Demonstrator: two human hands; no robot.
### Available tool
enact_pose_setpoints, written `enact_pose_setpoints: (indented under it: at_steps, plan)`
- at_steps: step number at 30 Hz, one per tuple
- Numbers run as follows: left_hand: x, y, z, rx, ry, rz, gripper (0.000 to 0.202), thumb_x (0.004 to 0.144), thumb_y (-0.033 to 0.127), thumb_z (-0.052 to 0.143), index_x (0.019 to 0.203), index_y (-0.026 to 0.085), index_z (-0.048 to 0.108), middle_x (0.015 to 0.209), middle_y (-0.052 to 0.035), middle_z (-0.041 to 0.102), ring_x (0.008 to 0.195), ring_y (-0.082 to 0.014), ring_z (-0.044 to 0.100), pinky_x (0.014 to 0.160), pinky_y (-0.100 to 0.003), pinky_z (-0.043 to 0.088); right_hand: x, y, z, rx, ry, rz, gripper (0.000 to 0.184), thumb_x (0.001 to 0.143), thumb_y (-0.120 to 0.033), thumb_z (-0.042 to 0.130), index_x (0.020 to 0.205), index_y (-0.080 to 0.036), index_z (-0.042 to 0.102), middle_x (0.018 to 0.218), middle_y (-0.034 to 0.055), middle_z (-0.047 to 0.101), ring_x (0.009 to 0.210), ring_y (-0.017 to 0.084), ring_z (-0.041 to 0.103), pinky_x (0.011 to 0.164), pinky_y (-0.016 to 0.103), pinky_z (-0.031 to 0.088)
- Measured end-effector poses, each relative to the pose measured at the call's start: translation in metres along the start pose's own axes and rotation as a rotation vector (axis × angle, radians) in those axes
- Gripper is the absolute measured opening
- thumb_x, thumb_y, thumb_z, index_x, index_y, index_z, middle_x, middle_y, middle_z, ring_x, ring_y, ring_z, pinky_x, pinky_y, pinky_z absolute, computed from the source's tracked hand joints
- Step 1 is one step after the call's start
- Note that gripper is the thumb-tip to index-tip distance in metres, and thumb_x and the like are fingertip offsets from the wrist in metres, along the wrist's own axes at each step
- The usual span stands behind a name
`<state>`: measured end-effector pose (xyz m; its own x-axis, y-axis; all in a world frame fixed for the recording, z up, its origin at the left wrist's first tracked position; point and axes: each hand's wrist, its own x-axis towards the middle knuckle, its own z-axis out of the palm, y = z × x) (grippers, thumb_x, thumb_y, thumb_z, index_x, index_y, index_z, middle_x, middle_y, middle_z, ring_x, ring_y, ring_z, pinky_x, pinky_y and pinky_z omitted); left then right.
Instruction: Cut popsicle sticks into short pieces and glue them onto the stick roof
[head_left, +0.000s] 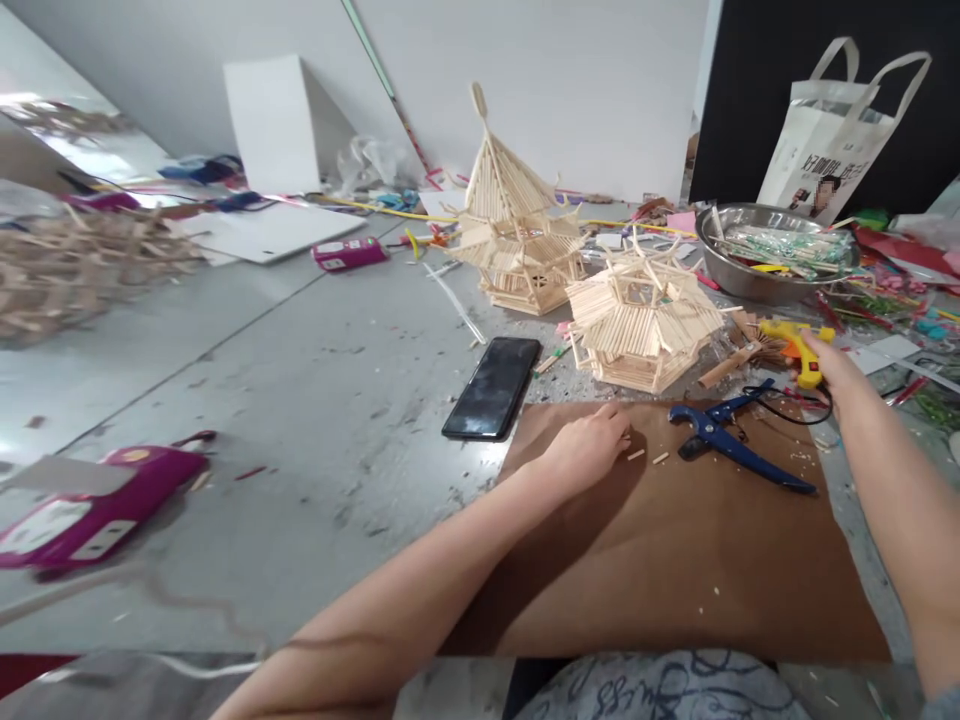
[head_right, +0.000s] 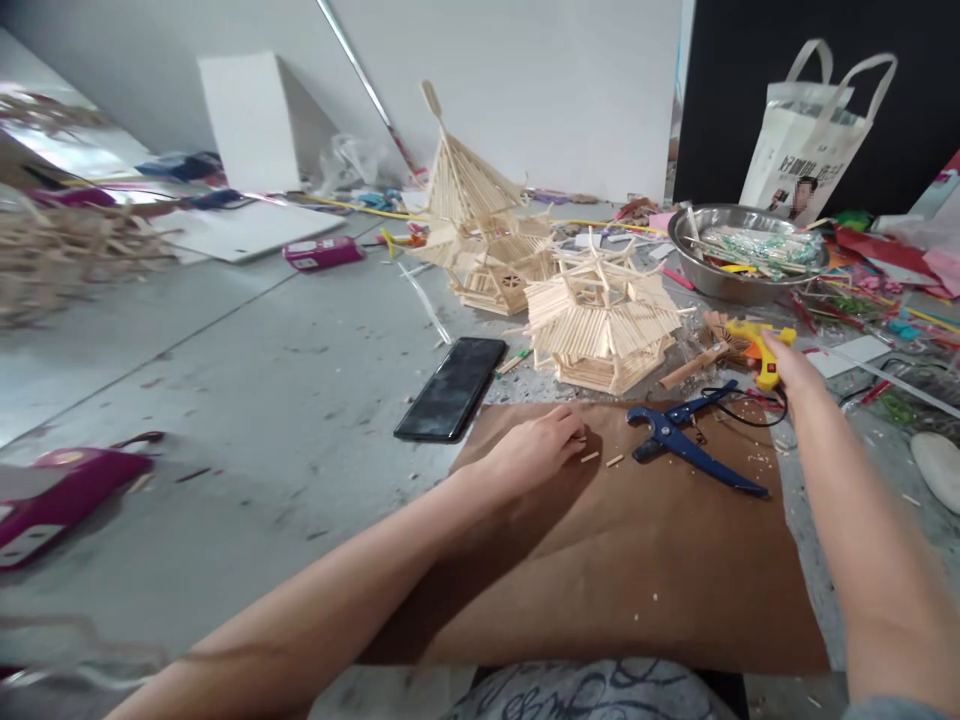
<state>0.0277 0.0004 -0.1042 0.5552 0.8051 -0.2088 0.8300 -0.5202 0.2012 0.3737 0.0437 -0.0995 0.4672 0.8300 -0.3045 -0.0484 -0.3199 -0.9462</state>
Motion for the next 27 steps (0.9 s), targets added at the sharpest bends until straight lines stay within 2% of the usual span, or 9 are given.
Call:
enact_pose_setpoints:
  at_steps: [4,7,9,11,13,16,18,23,27]
  plan:
    - [0.003,-0.004,0.007,-0.024,0.045,0.016,0.025,0.089,0.025,0.034,0.09,0.018,0.058,0.098,-0.0106,0.059,0.08,-0.0227,0.064,0.066,-0.031,0.047,0.013,0.005,-0.012,-0.268,0.177,0.01,0.027,0.073,-0.044,0.06,0.071,-0.017,0.058,0.053,0.0055,0.057,0.053,0.019,0.054,0.047,0.03,0.04]
    - [0.005,-0.006,0.012,-0.041,0.079,0.022,0.021,0.086,0.023,0.038,0.088,0.017,0.058,0.098,-0.0109,0.06,0.077,-0.0223,0.063,0.063,-0.03,0.046,0.011,-0.002,-0.021,-0.591,0.309,-0.033,0.033,0.064,-0.046,0.066,0.071,-0.014,0.062,0.074,0.0183,0.064,0.082,0.032,0.059,0.066,0.041,0.043]
    - [0.006,-0.006,0.014,-0.042,0.087,0.026,0.02,0.085,0.021,0.039,0.088,0.017,0.058,0.099,-0.0116,0.059,0.076,-0.0226,0.063,0.062,-0.031,0.046,-0.002,-0.01,-0.021,-0.976,0.419,-0.142,0.041,0.068,-0.051,0.059,0.078,-0.012,0.065,0.092,0.0252,0.064,0.095,0.039,0.056,0.074,0.048,0.041]
    - [0.006,-0.005,0.014,-0.029,0.088,0.034,0.021,0.086,0.021,0.037,0.088,0.016,0.057,0.101,-0.0133,0.059,0.077,-0.0238,0.063,0.063,-0.032,0.046,-0.025,-0.017,-0.012,-1.168,0.422,-0.308,0.043,0.077,-0.051,0.047,0.089,-0.014,0.065,0.1,0.0223,0.064,0.095,0.037,0.058,0.073,0.046,0.041]
    - [0.006,-0.004,0.013,-0.008,0.076,0.036,0.022,0.087,0.021,0.034,0.088,0.014,0.056,0.102,-0.0146,0.058,0.079,-0.0245,0.063,0.066,-0.033,0.046,-0.054,-0.022,0.004,-1.221,0.225,-0.481,0.041,0.081,-0.052,0.042,0.092,-0.019,0.064,0.091,0.0135,0.067,0.087,0.029,0.061,0.069,0.038,0.043]
    - [0.005,-0.003,0.008,0.001,0.048,0.012,0.019,0.088,0.023,0.036,0.09,0.014,0.052,0.099,-0.0133,0.059,0.082,-0.0238,0.063,0.068,-0.032,0.046,-0.099,-0.019,0.032,-1.403,-0.213,-0.498,0.037,0.081,-0.054,0.042,0.079,-0.023,0.063,0.078,0.0062,0.068,0.072,0.023,0.063,0.06,0.031,0.042]
    - [0.003,-0.003,0.005,-0.022,0.058,0.005,0.016,0.086,0.026,0.041,0.091,0.015,0.05,0.094,-0.0116,0.061,0.082,-0.0238,0.063,0.069,-0.031,0.046,-0.12,-0.012,0.046,-1.57,-0.411,-0.54,0.031,0.08,-0.049,0.047,0.077,-0.022,0.063,0.084,0.0069,0.069,0.077,0.024,0.064,0.061,0.031,0.042]
    - [0.001,-0.006,0.001,-0.04,0.066,0.03,0.018,0.083,0.028,0.048,0.095,0.014,0.052,0.096,-0.0135,0.062,0.087,-0.0267,0.063,0.072,-0.034,0.047,-0.134,0.008,0.059,-1.819,-0.512,-0.532,0.024,0.077,-0.03,0.054,0.092,-0.014,0.063,0.096,0.0171,0.068,0.086,0.03,0.065,0.066,0.034,0.045]
    - [-0.001,-0.009,0.001,-0.106,0.06,0.021,0.024,0.08,0.01,0.041,0.098,0.013,0.056,0.101,-0.0162,0.061,0.089,-0.0272,0.062,0.076,-0.036,0.046,-0.126,0.01,0.057,-1.79,-0.52,-0.549,0.025,0.076,-0.021,0.048,0.096,-0.013,0.059,0.094,0.0175,0.068,0.086,0.031,0.065,0.063,0.033,0.043]
